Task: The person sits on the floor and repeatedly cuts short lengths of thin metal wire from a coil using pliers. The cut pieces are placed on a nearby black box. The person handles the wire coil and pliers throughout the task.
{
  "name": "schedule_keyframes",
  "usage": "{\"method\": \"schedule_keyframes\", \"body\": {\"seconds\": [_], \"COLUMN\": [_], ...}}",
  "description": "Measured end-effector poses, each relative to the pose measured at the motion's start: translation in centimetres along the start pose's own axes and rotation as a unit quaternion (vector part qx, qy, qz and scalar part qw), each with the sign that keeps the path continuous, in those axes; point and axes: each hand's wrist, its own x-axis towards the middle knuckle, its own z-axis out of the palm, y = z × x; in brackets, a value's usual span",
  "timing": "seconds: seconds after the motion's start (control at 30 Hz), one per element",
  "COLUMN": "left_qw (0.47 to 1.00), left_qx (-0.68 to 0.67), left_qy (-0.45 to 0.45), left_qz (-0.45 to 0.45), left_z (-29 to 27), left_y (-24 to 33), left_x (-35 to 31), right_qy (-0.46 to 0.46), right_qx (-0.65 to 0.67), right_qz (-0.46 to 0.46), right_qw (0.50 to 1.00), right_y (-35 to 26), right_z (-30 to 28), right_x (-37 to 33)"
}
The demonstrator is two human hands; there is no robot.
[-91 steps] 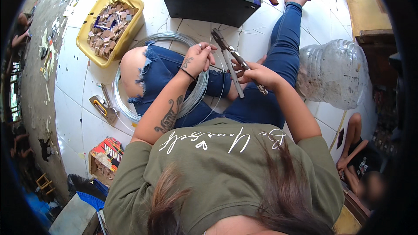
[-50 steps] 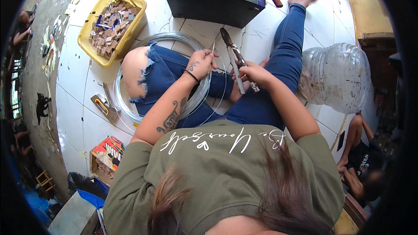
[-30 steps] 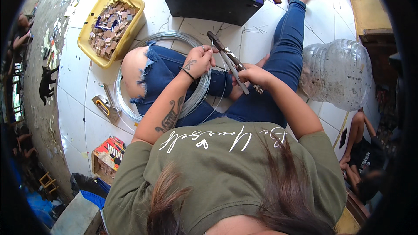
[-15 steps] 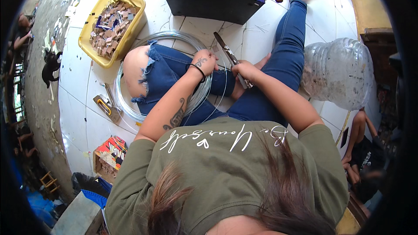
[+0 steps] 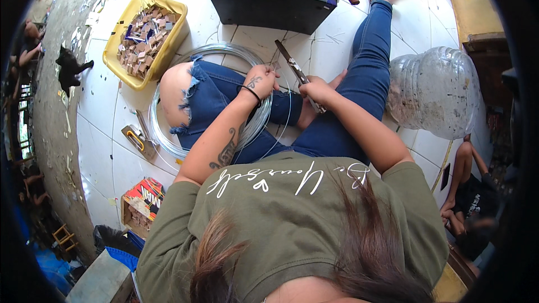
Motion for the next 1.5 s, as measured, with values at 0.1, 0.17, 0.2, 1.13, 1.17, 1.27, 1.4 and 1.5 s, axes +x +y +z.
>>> {"method": "schedule_keyframes", "body": {"seconds": [0.1, 0.17, 0.2, 1.13, 1.17, 1.27, 1.4, 1.5], "left_qw": [1.0, 0.999, 0.999, 0.986, 0.987, 0.989, 0.993, 0.988], "left_qx": [-0.004, -0.001, -0.018, -0.151, -0.141, -0.115, -0.088, -0.137], "left_qy": [0.009, 0.019, 0.021, -0.037, -0.038, -0.037, -0.049, -0.048], "left_qz": [0.014, 0.026, 0.024, 0.068, 0.074, 0.085, 0.067, 0.053], "left_z": [0.1, 0.1, 0.1, -1.1, -1.1, -1.2, -0.9, -0.8], "left_y": [0.2, 0.3, 0.4, 1.7, 1.6, 1.4, 1.4, 1.5], "left_x": [-0.4, -0.5, -0.5, -1.1, -1.0, -0.7, -0.1, -0.1], "right_qy": [0.06, 0.054, 0.049, -0.214, -0.212, -0.194, -0.178, -0.138], "right_qx": [-0.127, -0.144, -0.142, 0.073, 0.092, 0.059, 0.112, 0.149], "right_qz": [-0.062, -0.041, -0.035, -0.123, -0.121, -0.08, -0.028, -0.02], "right_qw": [0.988, 0.987, 0.988, 0.966, 0.965, 0.976, 0.977, 0.979], "right_y": [0.1, -0.2, -0.4, -3.2, -3.1, -2.6, -1.8, -1.4], "right_z": [-0.1, -0.5, -0.6, -4.5, -4.3, -3.9, -3.1, -2.6], "right_x": [0.2, 0.3, 0.2, -5.2, -5.2, -4.9, -3.7, -2.7]}}
